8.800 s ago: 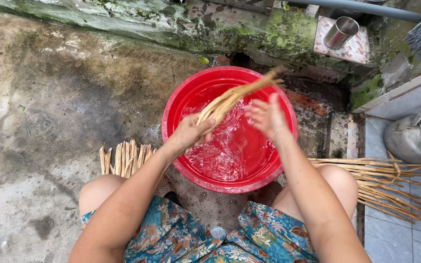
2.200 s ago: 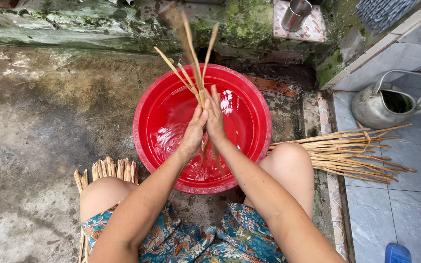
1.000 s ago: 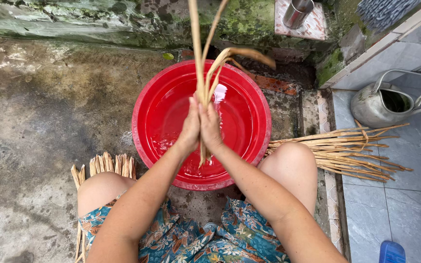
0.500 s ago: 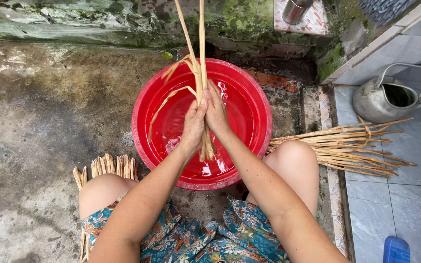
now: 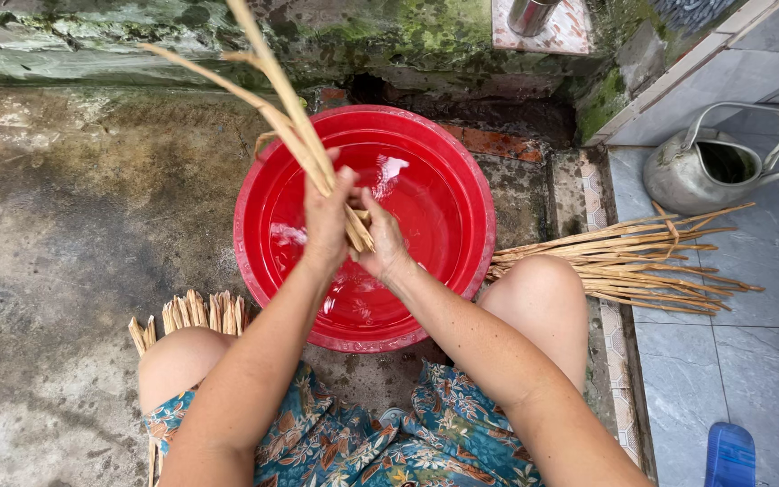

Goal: The person sits on the floor and repeatedly submerges bundles of thin bamboo strips into a red basin of water. They agitate the strips by hand to ensure they are fully wetted, then place the soaked strips on the floor beside the basin.

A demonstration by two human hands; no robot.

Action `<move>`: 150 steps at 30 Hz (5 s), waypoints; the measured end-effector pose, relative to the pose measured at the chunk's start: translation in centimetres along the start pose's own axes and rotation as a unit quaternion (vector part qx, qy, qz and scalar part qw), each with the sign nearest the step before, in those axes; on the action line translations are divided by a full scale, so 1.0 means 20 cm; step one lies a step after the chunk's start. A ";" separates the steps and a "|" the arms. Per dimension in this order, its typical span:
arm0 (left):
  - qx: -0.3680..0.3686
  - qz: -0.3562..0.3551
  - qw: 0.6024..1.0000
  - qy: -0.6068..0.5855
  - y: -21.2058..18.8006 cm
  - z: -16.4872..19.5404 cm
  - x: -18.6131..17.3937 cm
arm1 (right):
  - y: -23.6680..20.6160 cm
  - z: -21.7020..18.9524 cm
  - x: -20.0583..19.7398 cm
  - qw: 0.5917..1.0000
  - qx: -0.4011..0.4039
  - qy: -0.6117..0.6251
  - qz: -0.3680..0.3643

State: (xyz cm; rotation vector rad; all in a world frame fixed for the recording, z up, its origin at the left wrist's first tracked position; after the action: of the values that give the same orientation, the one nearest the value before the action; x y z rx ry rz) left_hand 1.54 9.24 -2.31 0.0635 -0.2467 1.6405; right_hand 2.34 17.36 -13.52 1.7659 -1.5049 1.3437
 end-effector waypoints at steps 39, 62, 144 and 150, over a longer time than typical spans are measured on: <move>-0.168 -0.192 0.949 0.187 -0.11 -0.23 0.06 | 0.00 -0.28 0.16 0.975 -0.077 -0.209 0.003; -0.117 -0.282 0.896 0.322 -0.39 -0.31 0.03 | 0.03 -0.60 0.05 0.976 -0.157 0.033 0.147; -0.072 -0.316 0.725 0.608 -0.62 -0.19 0.04 | 0.01 -0.82 -0.09 0.965 -0.201 0.083 0.144; -0.077 -0.225 0.665 0.708 -0.23 -0.38 -0.25 | 0.02 -0.74 -0.01 0.984 -0.161 0.077 0.027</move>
State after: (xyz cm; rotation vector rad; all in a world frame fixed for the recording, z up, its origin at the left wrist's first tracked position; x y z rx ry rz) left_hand 7.36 6.07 -10.10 -1.1726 0.7923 0.7706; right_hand -3.65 29.51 -7.60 1.3986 -1.5906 1.1564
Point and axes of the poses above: each hand's wrist, its own y-axis towards the middle knuckle, its own x-axis out of the palm, z = x × y, the point moved 5 cm from there along y, towards the middle knuckle, and after that the axes turned 15 degrees about y, right-handed, at the moved point
